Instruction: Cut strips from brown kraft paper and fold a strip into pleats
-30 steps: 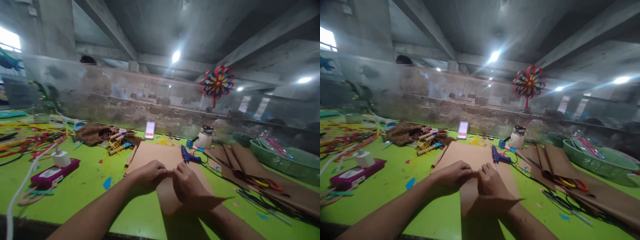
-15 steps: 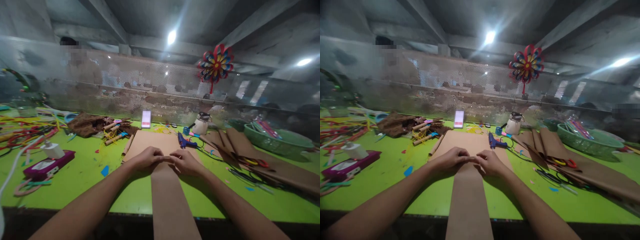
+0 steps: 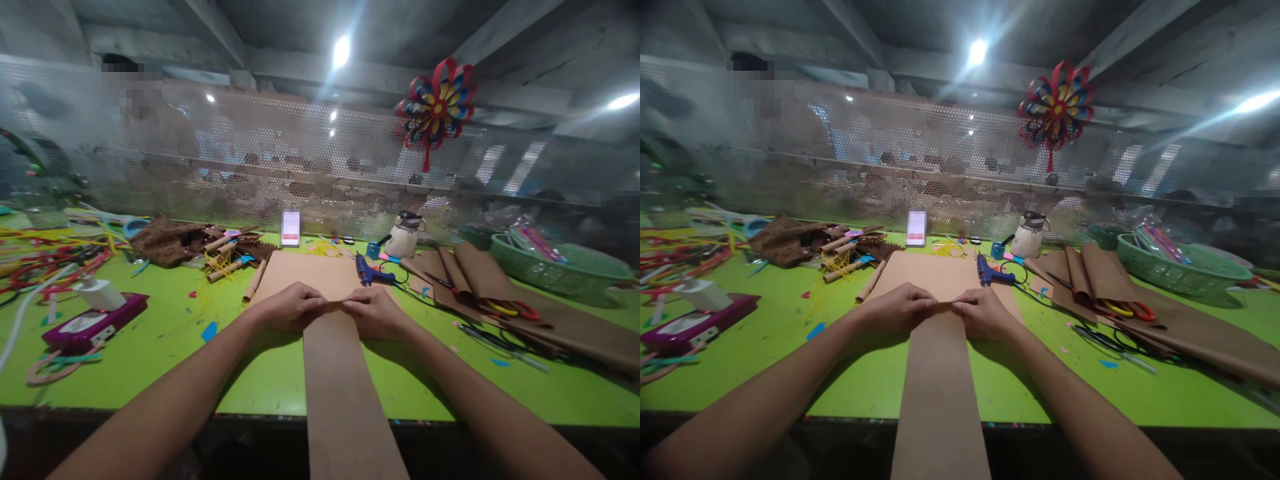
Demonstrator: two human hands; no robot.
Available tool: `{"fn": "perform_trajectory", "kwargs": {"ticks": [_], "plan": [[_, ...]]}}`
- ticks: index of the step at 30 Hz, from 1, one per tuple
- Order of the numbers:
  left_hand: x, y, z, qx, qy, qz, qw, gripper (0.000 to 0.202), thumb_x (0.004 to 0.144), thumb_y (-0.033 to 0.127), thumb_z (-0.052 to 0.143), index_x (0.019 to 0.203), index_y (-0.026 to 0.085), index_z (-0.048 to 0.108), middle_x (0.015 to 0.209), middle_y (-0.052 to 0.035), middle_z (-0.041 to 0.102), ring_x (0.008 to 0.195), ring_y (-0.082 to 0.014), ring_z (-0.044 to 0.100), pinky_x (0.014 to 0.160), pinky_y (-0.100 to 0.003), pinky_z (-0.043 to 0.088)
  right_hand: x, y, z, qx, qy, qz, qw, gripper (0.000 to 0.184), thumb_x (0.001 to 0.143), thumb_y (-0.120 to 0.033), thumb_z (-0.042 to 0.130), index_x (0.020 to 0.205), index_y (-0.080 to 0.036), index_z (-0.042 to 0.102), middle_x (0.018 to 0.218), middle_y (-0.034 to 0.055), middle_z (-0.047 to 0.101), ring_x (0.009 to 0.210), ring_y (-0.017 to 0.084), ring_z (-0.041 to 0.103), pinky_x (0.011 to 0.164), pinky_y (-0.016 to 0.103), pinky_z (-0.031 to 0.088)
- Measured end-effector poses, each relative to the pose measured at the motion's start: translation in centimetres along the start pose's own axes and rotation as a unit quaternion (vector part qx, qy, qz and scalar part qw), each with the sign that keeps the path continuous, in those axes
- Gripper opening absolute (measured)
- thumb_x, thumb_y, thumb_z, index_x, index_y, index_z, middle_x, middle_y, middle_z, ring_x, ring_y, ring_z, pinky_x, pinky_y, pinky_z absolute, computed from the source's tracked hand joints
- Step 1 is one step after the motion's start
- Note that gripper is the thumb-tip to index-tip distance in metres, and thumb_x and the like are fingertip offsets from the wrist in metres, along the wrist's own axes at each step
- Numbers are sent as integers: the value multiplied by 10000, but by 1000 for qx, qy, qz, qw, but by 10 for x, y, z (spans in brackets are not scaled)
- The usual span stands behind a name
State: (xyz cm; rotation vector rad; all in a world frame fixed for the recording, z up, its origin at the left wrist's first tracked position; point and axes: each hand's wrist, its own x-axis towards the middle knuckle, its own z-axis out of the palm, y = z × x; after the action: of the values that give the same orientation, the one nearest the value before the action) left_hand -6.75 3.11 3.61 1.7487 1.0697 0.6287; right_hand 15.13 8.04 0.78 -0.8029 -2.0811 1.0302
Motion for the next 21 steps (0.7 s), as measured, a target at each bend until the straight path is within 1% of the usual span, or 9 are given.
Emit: {"fn": "perform_trajectory", "kwargs": {"ticks": [2, 4, 7, 11, 15, 19, 21], "plan": [[0, 3, -1, 76, 22, 32, 996, 341, 817, 433, 477, 662, 141, 560, 580, 3, 440, 516, -90, 310, 479, -256, 224, 0, -3, -1, -1, 6, -2, 1000, 229, 738, -318, 594, 723, -117, 701, 693, 49, 603, 634, 133, 505, 547, 226, 381], [1, 5, -1, 146, 47, 61, 986, 349, 834, 414, 448, 694, 132, 598, 619, -13, 505, 553, -101, 358, 506, -250, 258, -1, -5, 0, -3, 13, 2, 1000, 209, 724, -303, 603, 729, -120, 704, 705, 52, 610, 647, 140, 515, 551, 227, 389], [4, 2, 0, 218, 76, 92, 969, 346, 857, 377, 416, 780, 130, 646, 689, -32, 588, 614, -118, 440, 561, -238, 311, -2, -8, 3, 9, 18, 27, 999, 210, 723, -303, 594, 720, -121, 700, 658, 42, 591, 587, 124, 490, 505, 221, 371], [8, -3, 2, 255, 85, 112, 957, 320, 862, 349, 421, 877, 141, 663, 785, -54, 650, 675, -136, 507, 615, -236, 349, -2, -9, 8, 52, 16, 57, 997, 267, 736, -357, 589, 746, -114, 699, 618, 31, 567, 509, 97, 440, 443, 213, 320], [9, -2, 4, 277, 98, 115, 949, 286, 850, 312, 438, 871, 139, 665, 769, -65, 651, 653, -137, 507, 611, -242, 351, -1, -8, 9, 60, 27, 69, 995, 293, 708, -389, 616, 693, -105, 684, 536, 2, 511, 465, 83, 401, 426, 213, 288], [11, 2, 7, 308, 118, 123, 936, 259, 834, 307, 457, 846, 141, 655, 781, -77, 641, 668, -148, 502, 606, -247, 342, 0, -9, 8, 93, 40, 74, 992, 294, 673, -388, 649, 668, -95, 668, 544, -1, 508, 491, 86, 412, 459, 220, 317], [12, 2, 8, 320, 125, 127, 930, 245, 828, 300, 460, 850, 145, 648, 787, -79, 636, 671, -150, 500, 602, -247, 337, 0, -9, 7, 84, 46, 66, 993, 270, 676, -365, 646, 663, -95, 660, 568, 6, 524, 512, 90, 427, 474, 219, 334]]}}
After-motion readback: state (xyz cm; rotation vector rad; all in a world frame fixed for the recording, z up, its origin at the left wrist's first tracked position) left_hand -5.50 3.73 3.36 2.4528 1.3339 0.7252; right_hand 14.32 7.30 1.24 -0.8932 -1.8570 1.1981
